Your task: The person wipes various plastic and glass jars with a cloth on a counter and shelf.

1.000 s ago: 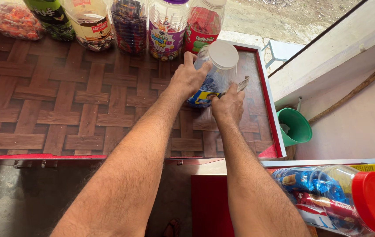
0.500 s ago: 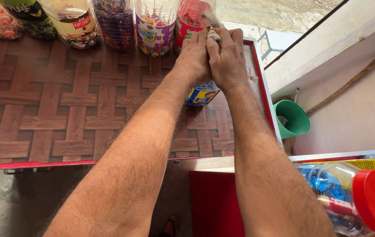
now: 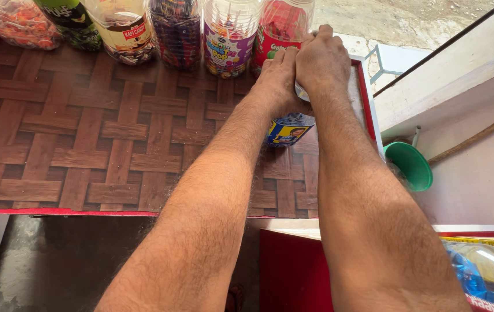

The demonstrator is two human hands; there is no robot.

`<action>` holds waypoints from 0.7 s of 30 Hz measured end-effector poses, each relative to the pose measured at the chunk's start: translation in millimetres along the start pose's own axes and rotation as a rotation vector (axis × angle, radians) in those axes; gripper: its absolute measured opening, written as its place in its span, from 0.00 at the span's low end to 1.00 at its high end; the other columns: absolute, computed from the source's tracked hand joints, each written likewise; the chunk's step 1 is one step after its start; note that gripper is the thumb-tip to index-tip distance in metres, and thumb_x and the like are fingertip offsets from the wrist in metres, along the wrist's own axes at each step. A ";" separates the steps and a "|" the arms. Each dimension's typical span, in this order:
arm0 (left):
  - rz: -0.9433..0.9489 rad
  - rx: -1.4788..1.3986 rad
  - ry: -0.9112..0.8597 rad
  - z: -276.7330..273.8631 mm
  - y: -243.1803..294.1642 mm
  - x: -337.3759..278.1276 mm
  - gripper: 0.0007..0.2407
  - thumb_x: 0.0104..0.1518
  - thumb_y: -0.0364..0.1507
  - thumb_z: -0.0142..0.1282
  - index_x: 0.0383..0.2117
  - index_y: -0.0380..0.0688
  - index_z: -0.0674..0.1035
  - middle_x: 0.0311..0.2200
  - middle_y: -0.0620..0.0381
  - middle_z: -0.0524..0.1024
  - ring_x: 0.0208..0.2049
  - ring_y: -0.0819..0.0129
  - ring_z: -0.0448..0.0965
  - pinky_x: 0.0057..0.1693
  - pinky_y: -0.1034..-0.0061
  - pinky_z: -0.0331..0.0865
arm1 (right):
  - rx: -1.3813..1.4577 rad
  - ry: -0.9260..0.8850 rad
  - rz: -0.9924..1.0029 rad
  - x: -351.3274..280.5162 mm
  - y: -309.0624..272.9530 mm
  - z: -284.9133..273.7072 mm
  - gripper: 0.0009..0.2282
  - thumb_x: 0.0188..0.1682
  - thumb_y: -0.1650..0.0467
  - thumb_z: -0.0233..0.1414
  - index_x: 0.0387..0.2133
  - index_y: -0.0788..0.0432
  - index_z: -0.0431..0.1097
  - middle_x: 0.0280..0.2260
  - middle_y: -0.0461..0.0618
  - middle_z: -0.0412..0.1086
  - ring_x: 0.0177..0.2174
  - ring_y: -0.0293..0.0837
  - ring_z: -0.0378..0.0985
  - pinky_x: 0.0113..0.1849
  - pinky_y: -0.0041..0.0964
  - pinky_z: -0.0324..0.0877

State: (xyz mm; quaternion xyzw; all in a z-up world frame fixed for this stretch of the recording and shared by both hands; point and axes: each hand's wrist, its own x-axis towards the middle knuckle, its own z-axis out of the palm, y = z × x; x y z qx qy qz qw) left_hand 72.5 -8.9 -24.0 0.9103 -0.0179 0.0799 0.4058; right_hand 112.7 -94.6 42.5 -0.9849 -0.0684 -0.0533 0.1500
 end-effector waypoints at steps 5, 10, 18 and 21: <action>0.156 0.060 0.094 28.5 -25.5 15.0 0.43 0.42 0.39 0.75 0.65 0.45 0.59 0.61 0.43 0.63 0.63 0.45 0.62 0.66 0.54 0.58 | 0.039 0.140 -0.271 -40.4 15.0 8.0 0.22 0.58 0.64 0.44 0.64 0.62 0.58 0.53 0.64 0.67 0.54 0.63 0.67 0.57 0.57 0.63; 0.076 -0.043 0.138 32.5 -27.5 9.4 0.30 0.63 0.34 0.63 0.70 0.49 0.62 0.66 0.45 0.65 0.65 0.44 0.66 0.71 0.56 0.62 | 0.181 0.217 -0.431 -66.6 28.4 10.5 0.20 0.61 0.67 0.44 0.65 0.62 0.59 0.60 0.67 0.63 0.62 0.65 0.58 0.61 0.60 0.54; -0.092 -0.006 -0.054 -2.8 15.9 -8.4 0.55 0.23 0.43 0.83 0.65 0.47 0.59 0.62 0.51 0.62 0.66 0.52 0.59 0.71 0.61 0.56 | 0.060 -0.134 0.042 14.9 13.4 -8.3 0.18 0.60 0.62 0.38 0.58 0.57 0.63 0.53 0.61 0.71 0.53 0.59 0.74 0.55 0.56 0.67; 0.006 0.024 -0.012 -4.0 7.9 -11.8 0.55 0.24 0.42 0.83 0.65 0.45 0.57 0.62 0.50 0.62 0.66 0.53 0.59 0.70 0.59 0.54 | 0.015 0.010 -0.034 5.2 9.9 2.1 0.16 0.61 0.61 0.43 0.55 0.57 0.66 0.49 0.62 0.72 0.48 0.61 0.76 0.51 0.57 0.69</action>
